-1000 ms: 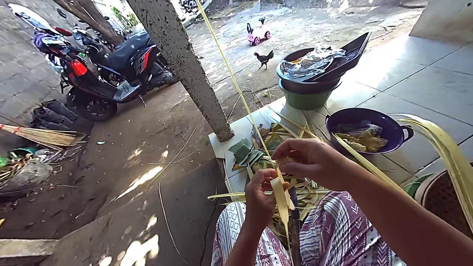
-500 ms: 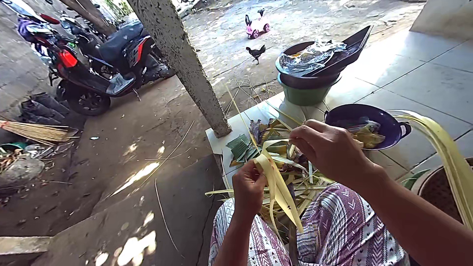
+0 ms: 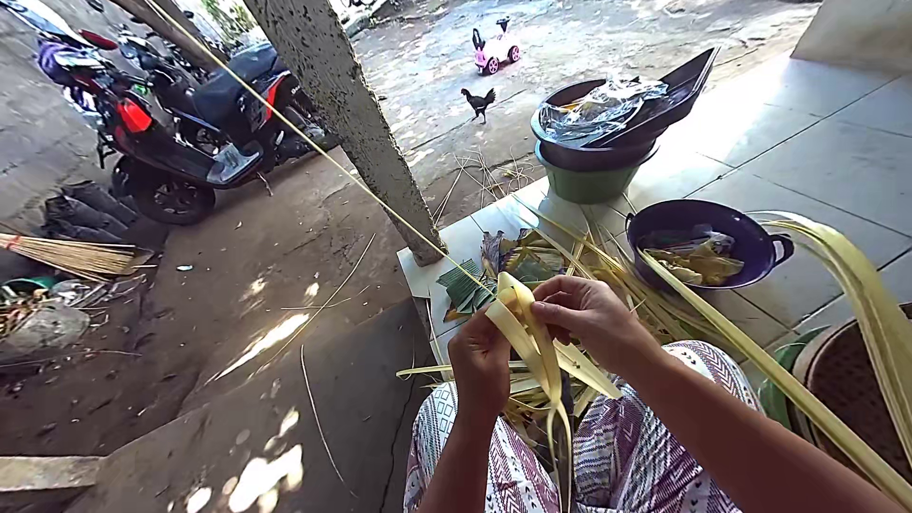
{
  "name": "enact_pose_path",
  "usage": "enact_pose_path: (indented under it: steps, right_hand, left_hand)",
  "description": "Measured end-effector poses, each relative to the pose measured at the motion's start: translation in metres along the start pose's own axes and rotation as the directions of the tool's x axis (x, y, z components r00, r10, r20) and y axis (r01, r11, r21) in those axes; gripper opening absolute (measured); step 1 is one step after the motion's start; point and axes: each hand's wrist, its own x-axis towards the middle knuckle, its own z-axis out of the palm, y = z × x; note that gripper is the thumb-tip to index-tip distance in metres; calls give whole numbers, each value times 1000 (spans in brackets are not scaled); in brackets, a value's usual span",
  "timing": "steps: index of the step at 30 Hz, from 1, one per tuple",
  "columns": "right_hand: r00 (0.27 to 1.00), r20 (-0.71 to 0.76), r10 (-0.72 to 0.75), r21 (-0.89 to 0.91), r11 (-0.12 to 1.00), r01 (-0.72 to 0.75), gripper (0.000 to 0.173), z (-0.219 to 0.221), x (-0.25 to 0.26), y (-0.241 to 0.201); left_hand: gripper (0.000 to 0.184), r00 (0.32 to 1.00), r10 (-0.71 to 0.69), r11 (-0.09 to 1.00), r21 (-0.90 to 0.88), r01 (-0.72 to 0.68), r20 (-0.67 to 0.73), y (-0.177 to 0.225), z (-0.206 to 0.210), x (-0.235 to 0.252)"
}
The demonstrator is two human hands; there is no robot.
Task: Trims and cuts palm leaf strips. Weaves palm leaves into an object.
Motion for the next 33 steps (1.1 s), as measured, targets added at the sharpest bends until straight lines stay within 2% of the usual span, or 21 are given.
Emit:
enact_pose_path:
  steps: [4,9,15,20,24,26,28,30,33]
  right_hand:
    - [987,-77,-138,-46,990,135,6,9,-3,5]
    - [960,-169,-225,-165,966,198,6,18,-11,7]
    - [930,-229,-287,-223,945,237,5,23,-13,13]
    - [951,-181,-250,-174,960,219,5,20,-13,9]
    - [913,-155,-378,-315,895,317,9,11,-20,10]
    - [911,-62,-409,-320,872,370,15,9,-26,8]
    - [939,58,-340,-353,872,338,28,13,-31,4]
    - [950,104,-294,-345,885,312,22,14,-30,2]
    - [947,112,-301,-240,917,320,11,7,-26,-8]
  left_hand:
    - [19,997,-71,993,-97,71,6,3,3,-2]
    - [24,994,-93,983,-154,101,52,5,2,-4]
    - [16,989,-97,980,-163,115,114,12,1,-3]
    - [12,991,-42,999,-14,44,128,10,-2,1]
    - [13,992,-62,994,94,52,111,12,-4,6]
    - [13,994,-55,989,144,40,98,11,-6,10]
    - [10,992,-69,974,220,44,107,13,-8,14]
    - [10,987,-99,967,244,66,126,19,-7,18]
    - [10,981,-128,976,197,98,145,24,-6,23]
